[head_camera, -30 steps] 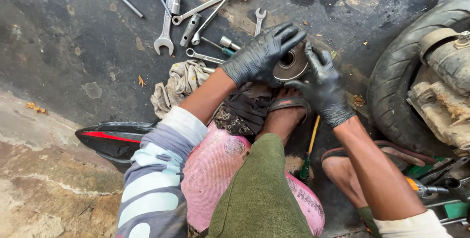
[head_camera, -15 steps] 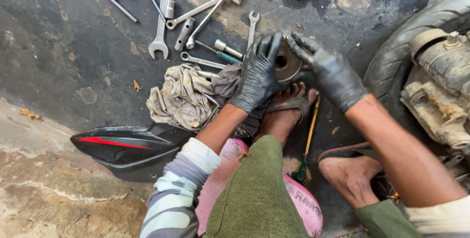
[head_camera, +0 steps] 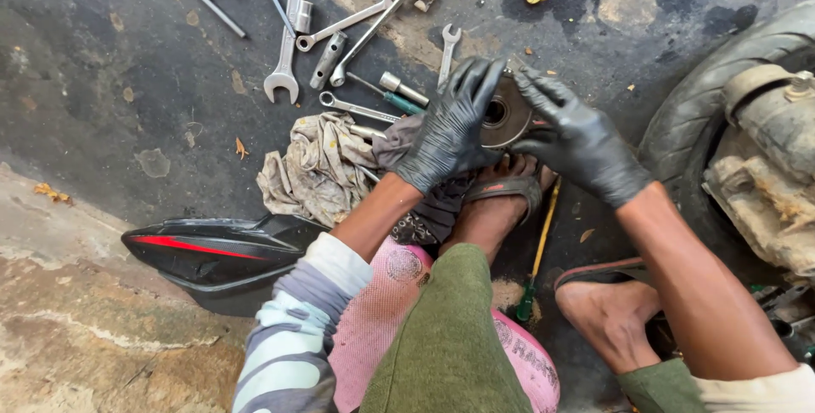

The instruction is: Disassembling and inspecting motorcycle engine components, specifically the flywheel and gears.

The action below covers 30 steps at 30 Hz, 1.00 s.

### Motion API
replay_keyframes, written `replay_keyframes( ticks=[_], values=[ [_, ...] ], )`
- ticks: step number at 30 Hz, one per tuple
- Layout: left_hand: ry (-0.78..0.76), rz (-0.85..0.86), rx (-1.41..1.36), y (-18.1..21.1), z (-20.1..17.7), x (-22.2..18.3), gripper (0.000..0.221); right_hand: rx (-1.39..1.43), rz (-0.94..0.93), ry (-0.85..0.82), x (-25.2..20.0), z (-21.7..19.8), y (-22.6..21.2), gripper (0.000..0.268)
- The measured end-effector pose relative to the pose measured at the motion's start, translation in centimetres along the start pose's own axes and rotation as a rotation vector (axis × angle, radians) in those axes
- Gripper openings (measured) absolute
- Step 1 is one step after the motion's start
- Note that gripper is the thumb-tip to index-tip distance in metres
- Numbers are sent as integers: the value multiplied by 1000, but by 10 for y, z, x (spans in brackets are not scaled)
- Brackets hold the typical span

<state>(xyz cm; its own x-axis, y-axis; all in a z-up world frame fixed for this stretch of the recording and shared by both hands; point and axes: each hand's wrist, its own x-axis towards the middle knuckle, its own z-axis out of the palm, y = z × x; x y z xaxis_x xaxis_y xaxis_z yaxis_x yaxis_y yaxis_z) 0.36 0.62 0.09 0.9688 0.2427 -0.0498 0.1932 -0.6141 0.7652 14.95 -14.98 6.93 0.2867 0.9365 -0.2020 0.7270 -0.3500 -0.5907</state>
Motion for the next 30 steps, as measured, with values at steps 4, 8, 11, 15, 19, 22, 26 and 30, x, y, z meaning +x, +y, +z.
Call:
replay_keyframes(
  ticks=[4, 8, 11, 15, 19, 22, 26, 30],
  values=[
    [46, 45, -58, -1, 0, -3, 134, 402, 33, 12, -8, 12, 24, 72],
    [64, 51, -63, 5, -6, -4, 130, 793, 237, 133, -17, 29, 44, 47],
    [-21, -14, 93, 13, -6, 0, 126, 907, 373, 127, -15, 34, 44, 41],
    [-88, -254, 3, 18, 0, 9, 139, 881, 360, 136, -23, 53, 53, 41],
    [-255, -157, 691, 19, -6, 16, 134, 1086, 432, 120, -26, 45, 51, 36],
    [185, -278, -119, -4, -15, 2, 142, 1231, 475, 217, -16, 30, 35, 32],
    [143, -503, -233, -7, -54, -35, 136, 589, 289, 257, -12, 16, 23, 19],
    [-57, -679, -68, -36, -40, -92, 147, 219, 132, 195, 4, 17, 13, 13]
  ],
)
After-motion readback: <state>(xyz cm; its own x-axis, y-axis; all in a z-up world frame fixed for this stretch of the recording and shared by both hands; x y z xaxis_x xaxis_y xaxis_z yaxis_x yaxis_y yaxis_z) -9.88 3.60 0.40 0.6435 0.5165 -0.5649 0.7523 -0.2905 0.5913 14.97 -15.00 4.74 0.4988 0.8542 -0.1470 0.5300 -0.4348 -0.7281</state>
